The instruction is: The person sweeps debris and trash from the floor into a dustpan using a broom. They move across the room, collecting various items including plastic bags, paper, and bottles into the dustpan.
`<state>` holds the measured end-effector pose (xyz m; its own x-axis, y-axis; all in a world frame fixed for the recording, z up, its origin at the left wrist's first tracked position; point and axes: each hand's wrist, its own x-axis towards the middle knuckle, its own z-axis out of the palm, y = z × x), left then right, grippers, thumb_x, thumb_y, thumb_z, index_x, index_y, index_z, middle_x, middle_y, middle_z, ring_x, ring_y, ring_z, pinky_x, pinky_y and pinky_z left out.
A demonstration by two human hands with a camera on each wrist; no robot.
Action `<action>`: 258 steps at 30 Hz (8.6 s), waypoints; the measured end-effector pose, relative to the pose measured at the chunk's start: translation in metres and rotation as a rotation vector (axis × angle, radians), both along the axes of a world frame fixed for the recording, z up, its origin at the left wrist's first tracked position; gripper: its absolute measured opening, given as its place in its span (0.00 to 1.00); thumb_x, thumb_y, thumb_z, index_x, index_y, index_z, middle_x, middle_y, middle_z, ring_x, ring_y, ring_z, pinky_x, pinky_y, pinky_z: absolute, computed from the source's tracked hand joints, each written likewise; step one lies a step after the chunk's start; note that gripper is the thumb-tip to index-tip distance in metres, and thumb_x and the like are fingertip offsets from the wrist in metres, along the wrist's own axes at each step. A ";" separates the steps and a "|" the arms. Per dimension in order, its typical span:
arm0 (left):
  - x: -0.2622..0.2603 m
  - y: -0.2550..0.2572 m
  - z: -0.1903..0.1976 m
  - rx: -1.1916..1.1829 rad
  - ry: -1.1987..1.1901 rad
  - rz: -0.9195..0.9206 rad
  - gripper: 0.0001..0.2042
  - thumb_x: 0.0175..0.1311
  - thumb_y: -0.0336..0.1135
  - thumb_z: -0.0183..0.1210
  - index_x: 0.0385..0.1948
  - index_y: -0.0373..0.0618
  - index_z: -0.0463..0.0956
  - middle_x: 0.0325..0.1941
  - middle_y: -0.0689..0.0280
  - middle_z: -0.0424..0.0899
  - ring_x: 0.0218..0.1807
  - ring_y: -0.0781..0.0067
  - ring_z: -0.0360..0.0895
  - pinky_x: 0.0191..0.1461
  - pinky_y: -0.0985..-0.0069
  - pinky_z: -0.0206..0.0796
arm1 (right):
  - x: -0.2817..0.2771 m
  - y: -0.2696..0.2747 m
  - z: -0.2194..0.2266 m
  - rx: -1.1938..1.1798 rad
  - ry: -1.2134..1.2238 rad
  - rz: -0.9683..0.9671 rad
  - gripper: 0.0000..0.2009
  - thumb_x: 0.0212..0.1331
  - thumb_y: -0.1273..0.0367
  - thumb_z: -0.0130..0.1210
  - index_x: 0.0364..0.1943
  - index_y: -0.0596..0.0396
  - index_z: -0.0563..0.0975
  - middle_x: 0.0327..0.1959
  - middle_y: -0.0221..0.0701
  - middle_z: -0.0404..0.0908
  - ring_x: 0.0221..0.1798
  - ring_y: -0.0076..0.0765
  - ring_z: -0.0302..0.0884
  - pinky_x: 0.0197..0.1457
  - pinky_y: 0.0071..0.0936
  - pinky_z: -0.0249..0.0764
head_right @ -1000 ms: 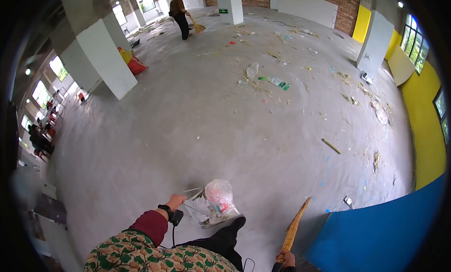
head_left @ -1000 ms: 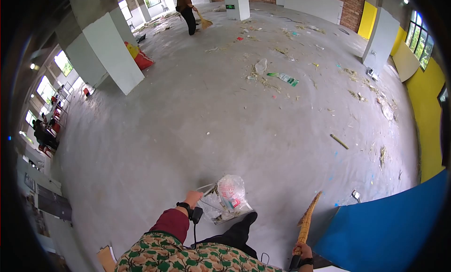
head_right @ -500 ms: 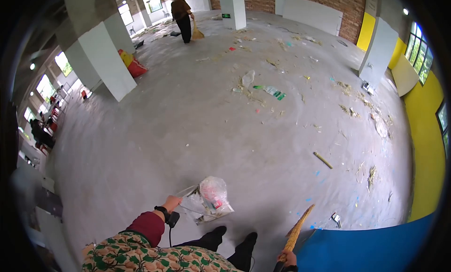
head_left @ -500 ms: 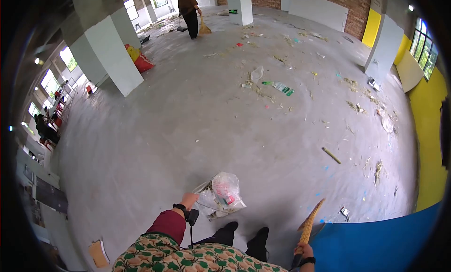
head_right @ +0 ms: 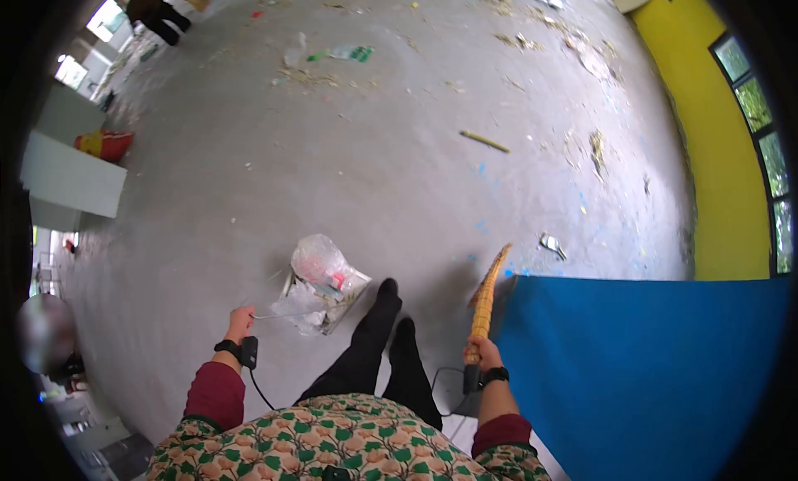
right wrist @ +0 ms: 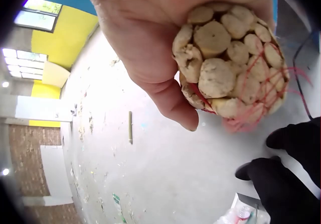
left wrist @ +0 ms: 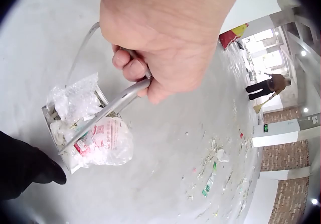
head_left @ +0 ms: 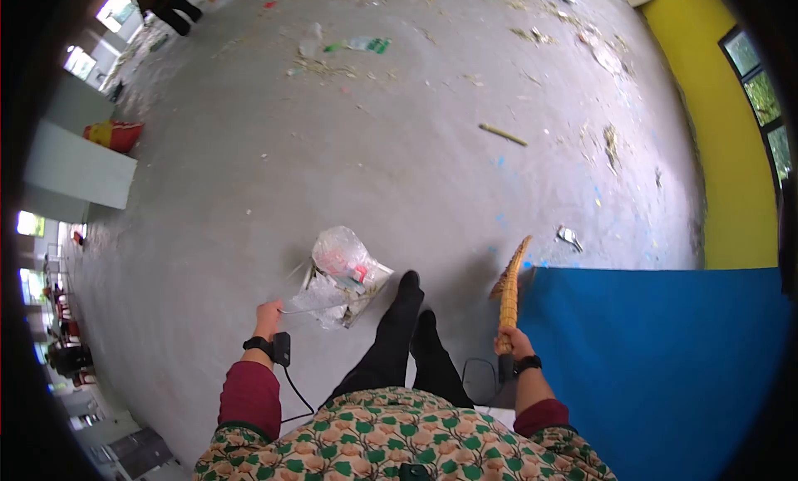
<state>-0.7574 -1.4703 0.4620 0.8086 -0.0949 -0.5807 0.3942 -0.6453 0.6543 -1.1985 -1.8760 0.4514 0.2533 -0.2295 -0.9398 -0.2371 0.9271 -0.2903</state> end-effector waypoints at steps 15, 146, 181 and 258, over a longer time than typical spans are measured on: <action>0.044 -0.172 -0.032 -0.094 0.200 -0.119 0.12 0.41 0.40 0.57 0.15 0.40 0.69 0.12 0.68 0.67 0.14 0.75 0.62 0.16 0.76 0.52 | 0.174 -0.070 0.028 0.000 -0.241 0.076 0.10 0.41 0.71 0.50 0.29 0.53 0.63 0.15 0.30 0.67 0.15 0.29 0.67 0.13 0.23 0.65; -0.133 -1.077 0.066 0.065 0.335 -1.039 0.07 0.48 0.33 0.54 0.16 0.43 0.69 0.14 0.74 0.66 0.16 0.85 0.56 0.21 0.86 0.47 | 0.005 -0.620 0.116 -0.019 0.047 -0.453 0.16 0.33 0.78 0.51 0.33 0.54 0.65 0.15 0.31 0.68 0.10 0.29 0.66 0.07 0.29 0.62; -0.196 -1.225 0.041 -0.008 0.462 -0.687 0.07 0.49 0.31 0.53 0.16 0.44 0.66 0.11 0.74 0.61 0.11 0.86 0.52 0.14 0.85 0.41 | -0.166 -0.799 0.112 -0.190 0.533 -0.316 0.19 0.30 0.80 0.52 0.34 0.59 0.64 0.18 0.33 0.68 0.12 0.31 0.67 0.14 0.27 0.66; -0.481 -1.439 0.077 0.251 0.117 -0.994 0.09 0.46 0.31 0.52 0.10 0.46 0.64 0.10 0.75 0.60 0.14 0.85 0.53 0.17 0.82 0.43 | -0.521 -0.944 0.160 0.112 0.205 -0.692 0.27 0.32 0.80 0.50 0.45 0.52 0.62 0.20 0.32 0.68 0.11 0.28 0.66 0.09 0.25 0.63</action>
